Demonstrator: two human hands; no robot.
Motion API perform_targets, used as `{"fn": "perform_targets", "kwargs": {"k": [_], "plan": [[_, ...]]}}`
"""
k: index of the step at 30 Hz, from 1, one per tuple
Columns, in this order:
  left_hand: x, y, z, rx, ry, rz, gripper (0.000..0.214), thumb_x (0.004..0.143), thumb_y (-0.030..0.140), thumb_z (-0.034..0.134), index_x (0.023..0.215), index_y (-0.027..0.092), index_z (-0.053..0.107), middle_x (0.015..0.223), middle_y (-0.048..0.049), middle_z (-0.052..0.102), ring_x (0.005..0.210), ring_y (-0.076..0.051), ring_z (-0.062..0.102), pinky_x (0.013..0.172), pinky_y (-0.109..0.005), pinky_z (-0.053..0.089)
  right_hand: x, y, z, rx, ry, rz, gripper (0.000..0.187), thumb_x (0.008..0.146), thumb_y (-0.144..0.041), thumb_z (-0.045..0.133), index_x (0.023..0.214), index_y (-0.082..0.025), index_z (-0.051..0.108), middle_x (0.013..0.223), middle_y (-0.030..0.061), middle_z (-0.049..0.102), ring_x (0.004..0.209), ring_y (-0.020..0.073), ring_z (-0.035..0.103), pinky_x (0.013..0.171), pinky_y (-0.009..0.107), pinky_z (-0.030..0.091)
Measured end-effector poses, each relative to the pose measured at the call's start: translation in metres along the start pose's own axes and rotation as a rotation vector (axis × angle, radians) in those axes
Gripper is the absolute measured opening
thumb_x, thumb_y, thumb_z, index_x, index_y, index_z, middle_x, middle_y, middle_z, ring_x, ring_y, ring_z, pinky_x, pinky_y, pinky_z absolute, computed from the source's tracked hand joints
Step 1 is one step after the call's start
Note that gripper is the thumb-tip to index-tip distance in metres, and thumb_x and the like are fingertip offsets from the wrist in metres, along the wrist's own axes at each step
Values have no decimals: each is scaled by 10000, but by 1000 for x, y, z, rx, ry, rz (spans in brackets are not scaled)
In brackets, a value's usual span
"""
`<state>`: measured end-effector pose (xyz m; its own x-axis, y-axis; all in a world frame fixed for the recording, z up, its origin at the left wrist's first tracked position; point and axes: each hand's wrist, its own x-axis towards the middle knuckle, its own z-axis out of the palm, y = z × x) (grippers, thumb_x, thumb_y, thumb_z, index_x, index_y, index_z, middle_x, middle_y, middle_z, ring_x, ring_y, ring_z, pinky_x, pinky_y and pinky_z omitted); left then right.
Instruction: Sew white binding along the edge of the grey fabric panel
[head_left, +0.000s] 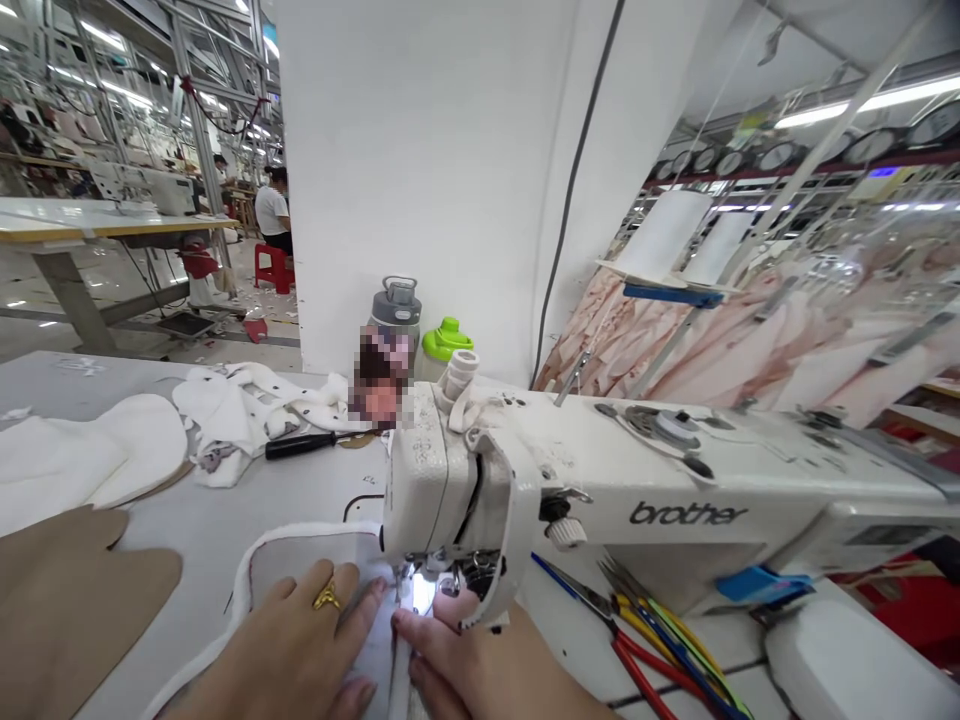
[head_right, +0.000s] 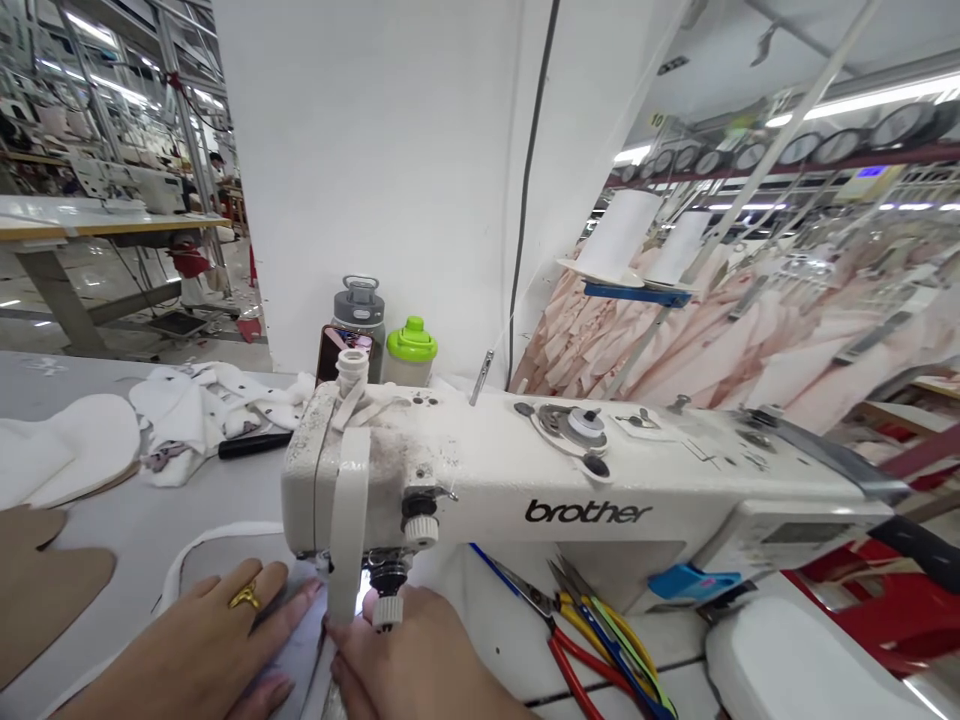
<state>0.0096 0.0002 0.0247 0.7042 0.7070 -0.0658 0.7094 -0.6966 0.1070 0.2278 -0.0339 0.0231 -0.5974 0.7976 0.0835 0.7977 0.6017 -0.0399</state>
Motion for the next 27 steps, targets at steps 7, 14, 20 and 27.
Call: {"fn": "perform_targets", "kwargs": {"k": [7, 14, 20, 27], "plan": [[0, 3, -1, 12, -3, -47, 492, 916, 335, 478, 1383, 212, 575, 1219, -153, 685, 1017, -344, 640, 804, -503, 540, 0, -1, -9, 25, -61, 46, 224, 955, -294, 525, 1134, -237, 648, 893, 18, 718, 749, 212, 666, 632, 312, 438], [2, 2, 3, 23, -36, -64, 501, 956, 364, 412, 1413, 205, 543, 1272, -171, 652, 1054, -367, 614, 805, -533, 533, 2, 2, -7, -20, -86, -3, 232, 926, -292, 553, 1121, -226, 660, 871, 22, 715, 718, 221, 664, 589, 317, 434], [8, 5, -3, -45, -103, -120, 516, 952, 365, 413, 1424, 194, 530, 1320, -178, 616, 1119, -374, 579, 875, -557, 508, -2, 1, -3, 78, -25, 72, 328, 939, -277, 488, 1199, -199, 670, 911, 57, 735, 773, 240, 691, 648, 332, 489], [7, 2, 7, 4, 89, -91, 443, 942, 356, 436, 1296, 195, 648, 1191, -165, 672, 1010, -350, 612, 780, -508, 519, -2, 0, -2, 67, -34, 75, 311, 901, -238, 515, 1157, -162, 675, 886, 81, 734, 723, 237, 685, 624, 325, 497]]}}
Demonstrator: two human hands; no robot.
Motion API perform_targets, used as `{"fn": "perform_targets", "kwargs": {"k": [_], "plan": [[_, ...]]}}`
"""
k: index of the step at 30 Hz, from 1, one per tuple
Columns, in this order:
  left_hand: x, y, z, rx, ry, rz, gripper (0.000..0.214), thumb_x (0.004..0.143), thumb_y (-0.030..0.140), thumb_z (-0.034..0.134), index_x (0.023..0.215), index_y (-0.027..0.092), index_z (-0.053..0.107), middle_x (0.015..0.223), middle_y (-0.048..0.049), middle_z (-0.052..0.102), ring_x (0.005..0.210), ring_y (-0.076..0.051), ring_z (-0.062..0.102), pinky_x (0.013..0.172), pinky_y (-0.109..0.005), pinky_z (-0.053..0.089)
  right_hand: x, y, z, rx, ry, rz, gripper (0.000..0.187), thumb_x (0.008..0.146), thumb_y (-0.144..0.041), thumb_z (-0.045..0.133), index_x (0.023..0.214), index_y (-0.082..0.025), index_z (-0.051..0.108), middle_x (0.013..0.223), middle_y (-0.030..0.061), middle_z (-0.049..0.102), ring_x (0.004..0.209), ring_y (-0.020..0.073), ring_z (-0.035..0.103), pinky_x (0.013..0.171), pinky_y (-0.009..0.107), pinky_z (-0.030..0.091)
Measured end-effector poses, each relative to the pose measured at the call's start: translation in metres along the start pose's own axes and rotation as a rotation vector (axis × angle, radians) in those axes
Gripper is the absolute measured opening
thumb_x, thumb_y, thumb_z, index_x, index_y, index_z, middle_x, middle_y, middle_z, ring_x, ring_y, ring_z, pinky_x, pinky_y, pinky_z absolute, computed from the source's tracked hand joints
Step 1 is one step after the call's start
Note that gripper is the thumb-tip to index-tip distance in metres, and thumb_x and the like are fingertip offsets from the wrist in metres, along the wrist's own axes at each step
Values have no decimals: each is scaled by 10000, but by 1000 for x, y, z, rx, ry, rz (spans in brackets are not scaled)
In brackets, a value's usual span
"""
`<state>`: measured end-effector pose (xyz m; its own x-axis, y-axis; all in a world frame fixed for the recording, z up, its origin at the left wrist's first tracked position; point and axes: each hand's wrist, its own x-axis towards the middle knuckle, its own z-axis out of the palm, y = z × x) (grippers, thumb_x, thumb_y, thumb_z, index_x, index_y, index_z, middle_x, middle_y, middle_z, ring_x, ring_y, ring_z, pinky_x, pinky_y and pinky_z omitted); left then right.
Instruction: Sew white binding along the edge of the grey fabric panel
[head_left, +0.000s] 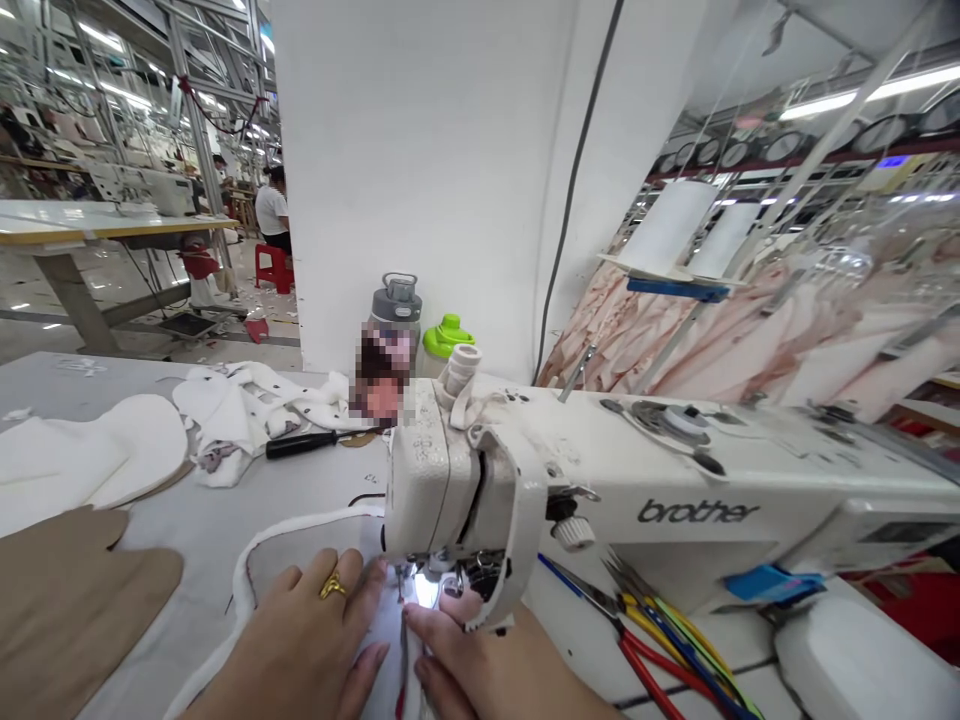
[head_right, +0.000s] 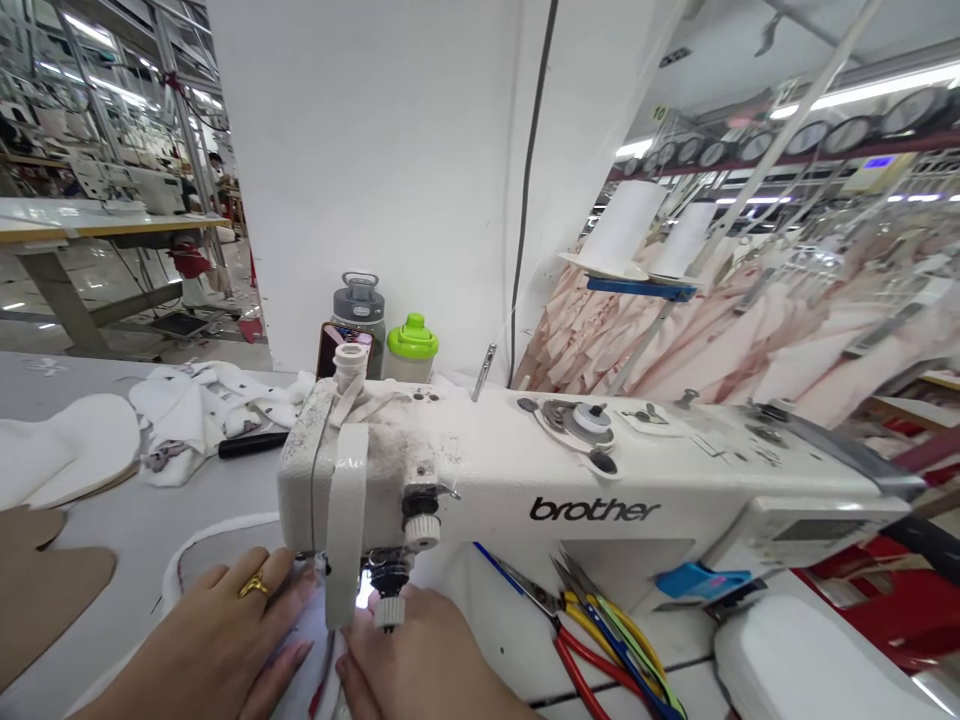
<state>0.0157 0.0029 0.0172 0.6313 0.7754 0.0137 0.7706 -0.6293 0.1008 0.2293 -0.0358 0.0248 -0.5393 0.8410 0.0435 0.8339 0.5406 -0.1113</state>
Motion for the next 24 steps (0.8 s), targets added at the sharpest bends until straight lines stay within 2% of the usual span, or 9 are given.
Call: {"fn": "perform_targets", "kwargs": {"k": [3, 7, 11, 14, 18, 21, 24], "plan": [[-1, -2, 3, 3, 40, 12, 432, 942, 342, 421, 1267, 194, 663, 1173, -153, 677, 991, -340, 612, 767, -490, 510, 0, 0, -1, 18, -4, 20, 300, 900, -242, 508, 1141, -166, 670, 890, 85, 729, 742, 241, 687, 646, 323, 510], [-1, -3, 11, 32, 151, 41, 419, 918, 270, 405, 1214, 173, 685, 1127, -160, 674, 947, -329, 601, 754, -492, 494, -1, 0, -3, 107, -15, 45, 262, 927, -231, 462, 1084, -176, 664, 930, 97, 719, 803, 227, 686, 704, 302, 521], [-1, -4, 18, 19, 209, 44, 419, 912, 271, 409, 1226, 201, 677, 1102, -138, 675, 919, -315, 588, 725, -480, 481, -2, 1, -6, 107, 47, 24, 218, 939, -226, 434, 979, -171, 641, 845, 75, 703, 739, 204, 665, 677, 279, 501], [-1, -5, 16, 6, 222, 51, 417, 914, 280, 413, 1228, 199, 674, 1127, -141, 673, 931, -314, 593, 733, -473, 483, 0, 2, -7, 105, 97, -28, 199, 930, -228, 439, 929, -186, 632, 833, 47, 697, 702, 183, 652, 635, 262, 478], [1, -8, 15, 33, 155, 58, 411, 922, 302, 454, 1278, 220, 642, 1150, -128, 676, 968, -307, 607, 755, -438, 483, 2, 10, 10, 2, 110, -59, 168, 910, -270, 550, 1029, -243, 666, 818, 5, 709, 690, 179, 672, 620, 245, 482], [4, -12, 23, 24, 133, 29, 462, 910, 388, 480, 1331, 242, 602, 1129, -124, 674, 962, -327, 601, 748, -464, 483, -3, 21, 30, -115, 122, -55, 212, 896, -343, 634, 1094, -284, 681, 807, 23, 727, 707, 209, 700, 593, 239, 498], [8, -16, 30, 31, 116, 60, 500, 919, 412, 470, 1369, 217, 565, 1148, -155, 657, 975, -341, 588, 741, -478, 485, -10, 29, 39, -140, 128, -56, 249, 924, -310, 631, 1172, -301, 651, 977, 38, 744, 813, 208, 710, 619, 224, 511]]}}
